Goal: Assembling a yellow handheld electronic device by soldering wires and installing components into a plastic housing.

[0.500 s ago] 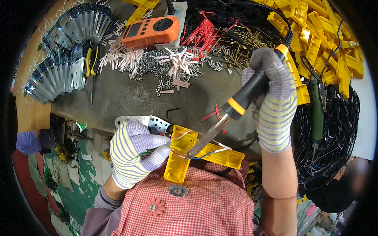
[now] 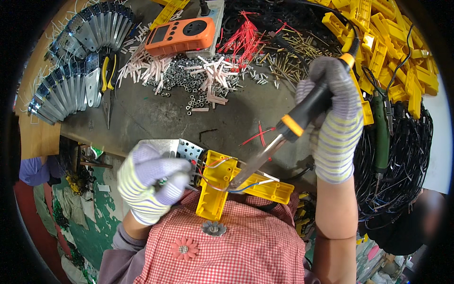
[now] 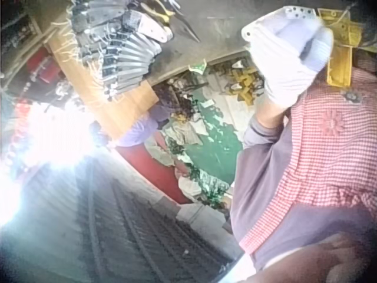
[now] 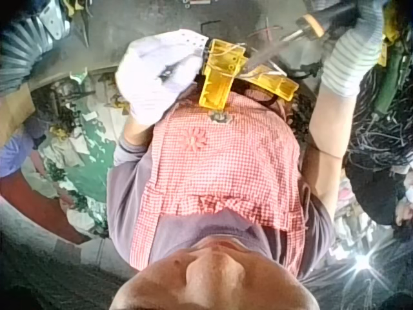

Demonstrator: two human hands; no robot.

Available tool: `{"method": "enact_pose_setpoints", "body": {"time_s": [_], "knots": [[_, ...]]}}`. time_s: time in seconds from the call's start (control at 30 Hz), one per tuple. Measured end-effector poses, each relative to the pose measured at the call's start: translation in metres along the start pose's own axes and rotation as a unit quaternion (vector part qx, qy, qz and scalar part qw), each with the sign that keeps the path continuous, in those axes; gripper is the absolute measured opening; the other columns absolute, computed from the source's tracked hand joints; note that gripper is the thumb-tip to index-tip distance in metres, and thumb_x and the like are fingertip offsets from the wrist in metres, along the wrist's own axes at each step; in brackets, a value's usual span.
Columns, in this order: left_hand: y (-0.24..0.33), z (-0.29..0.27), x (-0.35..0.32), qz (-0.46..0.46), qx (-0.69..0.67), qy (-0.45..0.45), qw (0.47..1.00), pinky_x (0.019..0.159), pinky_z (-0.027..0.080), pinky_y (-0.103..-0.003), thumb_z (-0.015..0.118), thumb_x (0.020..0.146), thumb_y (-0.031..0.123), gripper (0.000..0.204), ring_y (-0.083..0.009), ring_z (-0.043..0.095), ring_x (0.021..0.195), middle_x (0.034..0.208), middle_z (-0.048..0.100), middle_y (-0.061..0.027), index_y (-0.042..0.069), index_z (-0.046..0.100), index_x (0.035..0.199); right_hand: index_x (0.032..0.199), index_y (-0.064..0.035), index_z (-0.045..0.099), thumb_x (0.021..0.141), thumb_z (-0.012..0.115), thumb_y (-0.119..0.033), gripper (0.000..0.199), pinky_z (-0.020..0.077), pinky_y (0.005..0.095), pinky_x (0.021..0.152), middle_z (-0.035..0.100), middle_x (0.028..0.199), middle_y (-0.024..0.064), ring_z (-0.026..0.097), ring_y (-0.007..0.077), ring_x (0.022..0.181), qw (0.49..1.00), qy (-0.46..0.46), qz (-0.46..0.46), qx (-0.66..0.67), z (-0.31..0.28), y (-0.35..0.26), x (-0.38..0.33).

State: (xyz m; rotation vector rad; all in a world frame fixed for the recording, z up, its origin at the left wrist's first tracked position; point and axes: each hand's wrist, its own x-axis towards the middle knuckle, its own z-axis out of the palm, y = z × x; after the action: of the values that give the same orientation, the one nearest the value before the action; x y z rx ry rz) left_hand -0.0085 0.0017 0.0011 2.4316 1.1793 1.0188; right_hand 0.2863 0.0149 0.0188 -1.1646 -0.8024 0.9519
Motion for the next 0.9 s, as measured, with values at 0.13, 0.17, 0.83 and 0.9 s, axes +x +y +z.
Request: {"method": "enact_pose_setpoints", "body": {"time_s": [0.13,0.17,0.83,0.9], "knots": [[-0.021,0.002,0.032,0.018,0.038,0.121,0.992,0.067,0.05,-0.034,0.085,0.074,0.015,0.017,-0.0246,0.062,0.068,0.079,0.071,-0.0015,0.014,0.076,0.088,0.101,-0.0034,0.061,0.098,0.062,-0.034,0.031,0.0465,0.0253,0.054,0.056,0.082,0.0029,0.054,0.0132,0.06,0.987,-0.072,-0.026,0.144,-0.013,-0.012,0.008],[-0.03,0.008,0.042,0.004,0.032,0.115,0.993,0.068,0.051,-0.035,0.083,0.075,0.014,0.015,-0.0261,0.063,0.069,0.08,0.071,-0.003,0.013,0.075,0.088,0.101,-0.0038,0.06,0.098,0.062,-0.035,0.031,0.0463,0.0251,0.054,0.055,0.079,0.0023,0.054,0.0128,0.06,0.991,-0.028,-0.037,0.127,-0.015,-0.014,0.009],[-0.056,0.034,0.054,0.015,0.09,0.068,0.993,0.082,0.048,-0.042,0.076,0.077,0.012,0.029,-0.0295,0.06,0.089,0.101,0.064,-0.0112,0.007,0.07,0.105,0.133,-0.0119,0.055,0.08,0.07,-0.006,0.056,0.0511,0.0474,0.089,0.067,0.107,0.0181,0.063,0.0372,0.102,0.642,0.034,-0.396,-0.655,-0.001,0.005,0.156],[-0.053,0.024,0.045,0.024,0.141,0.091,0.986,0.09,0.044,-0.047,0.076,0.076,0.018,0.038,-0.0323,0.057,0.098,0.111,0.061,-0.01,0.01,0.069,0.112,0.125,-0.0075,0.057,0.078,0.074,-0.01,0.05,0.0495,0.0449,0.091,0.065,0.103,0.0158,0.062,0.0355,0.102,0.617,0.048,-0.414,-0.667,0.004,-0.004,0.112]]}}
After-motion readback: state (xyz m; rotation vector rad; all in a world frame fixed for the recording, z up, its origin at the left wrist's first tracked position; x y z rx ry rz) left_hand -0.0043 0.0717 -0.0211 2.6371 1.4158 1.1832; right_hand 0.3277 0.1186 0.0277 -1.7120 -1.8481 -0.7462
